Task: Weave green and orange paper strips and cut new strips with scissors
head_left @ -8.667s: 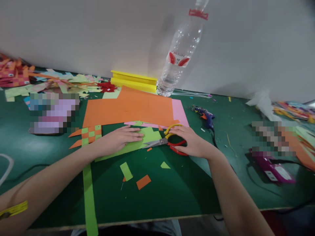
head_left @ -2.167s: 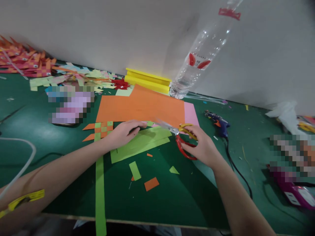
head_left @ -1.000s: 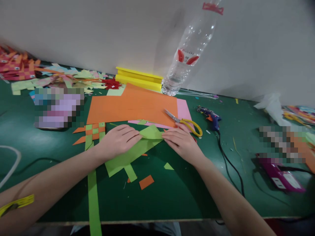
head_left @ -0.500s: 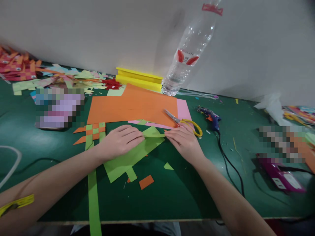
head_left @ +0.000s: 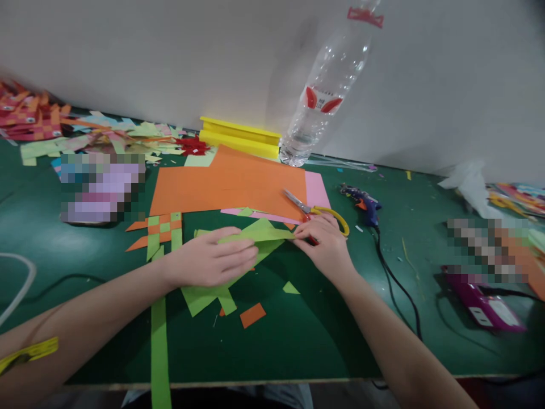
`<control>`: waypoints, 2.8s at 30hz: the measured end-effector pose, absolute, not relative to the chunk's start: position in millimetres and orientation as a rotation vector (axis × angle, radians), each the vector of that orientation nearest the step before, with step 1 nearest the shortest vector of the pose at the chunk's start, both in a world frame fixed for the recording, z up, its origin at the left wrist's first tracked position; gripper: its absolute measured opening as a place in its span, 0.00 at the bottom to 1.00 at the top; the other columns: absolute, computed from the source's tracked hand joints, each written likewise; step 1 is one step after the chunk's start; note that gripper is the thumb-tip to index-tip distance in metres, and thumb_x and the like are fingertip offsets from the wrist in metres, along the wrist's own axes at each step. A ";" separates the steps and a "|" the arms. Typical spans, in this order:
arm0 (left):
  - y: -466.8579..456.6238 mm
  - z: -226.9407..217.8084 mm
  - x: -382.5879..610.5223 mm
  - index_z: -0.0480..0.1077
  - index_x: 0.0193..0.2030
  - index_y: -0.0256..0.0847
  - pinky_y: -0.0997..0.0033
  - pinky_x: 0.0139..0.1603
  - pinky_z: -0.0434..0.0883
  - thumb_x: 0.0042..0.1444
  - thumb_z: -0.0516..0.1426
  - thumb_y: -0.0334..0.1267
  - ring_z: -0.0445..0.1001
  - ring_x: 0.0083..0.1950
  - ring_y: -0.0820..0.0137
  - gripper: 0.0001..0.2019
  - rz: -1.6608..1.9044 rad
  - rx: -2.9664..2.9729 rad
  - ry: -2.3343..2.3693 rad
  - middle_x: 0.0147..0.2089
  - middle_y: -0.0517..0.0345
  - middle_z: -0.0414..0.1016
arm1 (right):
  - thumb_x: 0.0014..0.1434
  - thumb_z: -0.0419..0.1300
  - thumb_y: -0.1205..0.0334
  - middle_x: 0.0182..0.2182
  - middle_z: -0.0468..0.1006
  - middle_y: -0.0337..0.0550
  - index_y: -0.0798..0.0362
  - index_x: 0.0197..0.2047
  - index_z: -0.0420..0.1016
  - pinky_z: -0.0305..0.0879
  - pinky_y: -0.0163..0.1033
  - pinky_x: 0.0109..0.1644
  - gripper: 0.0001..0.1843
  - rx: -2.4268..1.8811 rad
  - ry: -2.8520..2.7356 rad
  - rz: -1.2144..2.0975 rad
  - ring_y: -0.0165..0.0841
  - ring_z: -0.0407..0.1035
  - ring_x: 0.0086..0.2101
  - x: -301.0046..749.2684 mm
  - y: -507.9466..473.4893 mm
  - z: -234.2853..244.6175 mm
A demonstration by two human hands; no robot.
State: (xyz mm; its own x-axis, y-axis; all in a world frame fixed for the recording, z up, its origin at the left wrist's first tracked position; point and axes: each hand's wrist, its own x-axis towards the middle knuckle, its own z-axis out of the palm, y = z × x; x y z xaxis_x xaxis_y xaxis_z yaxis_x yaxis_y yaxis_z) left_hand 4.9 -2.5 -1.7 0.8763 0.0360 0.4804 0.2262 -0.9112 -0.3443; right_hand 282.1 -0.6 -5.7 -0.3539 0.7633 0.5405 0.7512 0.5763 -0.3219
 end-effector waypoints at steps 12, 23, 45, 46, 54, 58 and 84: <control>-14.9 -4.4 16.6 0.70 0.49 0.37 0.62 0.61 0.63 0.60 0.49 0.28 0.69 0.56 0.66 0.13 -0.569 -2.871 -0.098 0.52 0.50 0.74 | 0.58 0.58 0.61 0.29 0.79 0.39 0.48 0.30 0.72 0.61 0.51 0.51 0.06 -1.247 -2.168 0.018 0.35 0.72 0.32 280.9 0.2 -7.2; 3.0 -12.5 5.7 0.65 0.50 0.39 0.60 0.50 0.68 0.59 0.50 0.30 0.71 0.52 0.64 0.12 -1.081 -2.746 -1.006 0.49 0.50 0.74 | 0.58 0.56 0.67 0.32 0.80 0.38 0.46 0.36 0.72 0.62 0.52 0.55 0.07 -1.195 -2.097 -0.211 0.36 0.74 0.36 285.7 0.2 -3.5; 8.6 -11.0 -2.3 0.68 0.51 0.43 0.56 0.53 0.64 0.65 0.38 0.46 0.67 0.55 0.59 0.22 -1.156 -3.214 -1.692 0.52 0.52 0.72 | 0.50 0.62 0.71 0.28 0.81 0.32 0.48 0.27 0.70 0.55 0.53 0.56 0.08 -1.080 -1.837 -0.577 0.35 0.72 0.35 288.1 -3.3 3.6; 8.9 -10.8 -3.0 0.68 0.51 0.43 0.56 0.53 0.64 0.65 0.38 0.46 0.67 0.55 0.59 0.22 -1.204 -3.209 -1.736 0.54 0.52 0.71 | 0.50 0.62 0.71 0.28 0.81 0.32 0.48 0.27 0.70 0.55 0.54 0.56 0.08 -1.098 -1.823 -0.572 0.35 0.72 0.35 288.7 -2.9 3.1; 10.5 -3.4 -0.6 0.63 0.54 0.41 0.67 0.40 0.72 0.52 0.59 0.42 0.74 0.44 0.64 0.22 -1.545 -3.282 -1.842 0.44 0.51 0.74 | 0.48 0.62 0.72 0.30 0.80 0.35 0.49 0.28 0.70 0.59 0.52 0.50 0.08 -1.238 -1.741 -0.474 0.36 0.71 0.35 292.5 0.1 -2.6; 13.6 -5.1 1.1 0.65 0.47 0.41 0.73 0.33 0.71 0.48 0.62 0.40 0.74 0.36 0.69 0.20 -1.636 -3.186 -1.919 0.33 0.58 0.73 | 0.48 0.62 0.72 0.30 0.80 0.35 0.49 0.28 0.70 0.61 0.50 0.47 0.08 -1.257 -1.744 -0.459 0.35 0.71 0.34 294.5 0.3 -4.5; 18.9 -19.1 -1.2 0.66 0.32 0.42 0.68 0.41 0.73 0.49 0.62 0.41 0.75 0.37 0.69 0.09 -1.835 -3.153 -1.979 0.34 0.58 0.75 | 0.48 0.62 0.72 0.30 0.79 0.36 0.49 0.28 0.70 0.63 0.49 0.45 0.08 -1.266 -1.714 -0.431 0.35 0.70 0.35 295.0 1.7 -4.1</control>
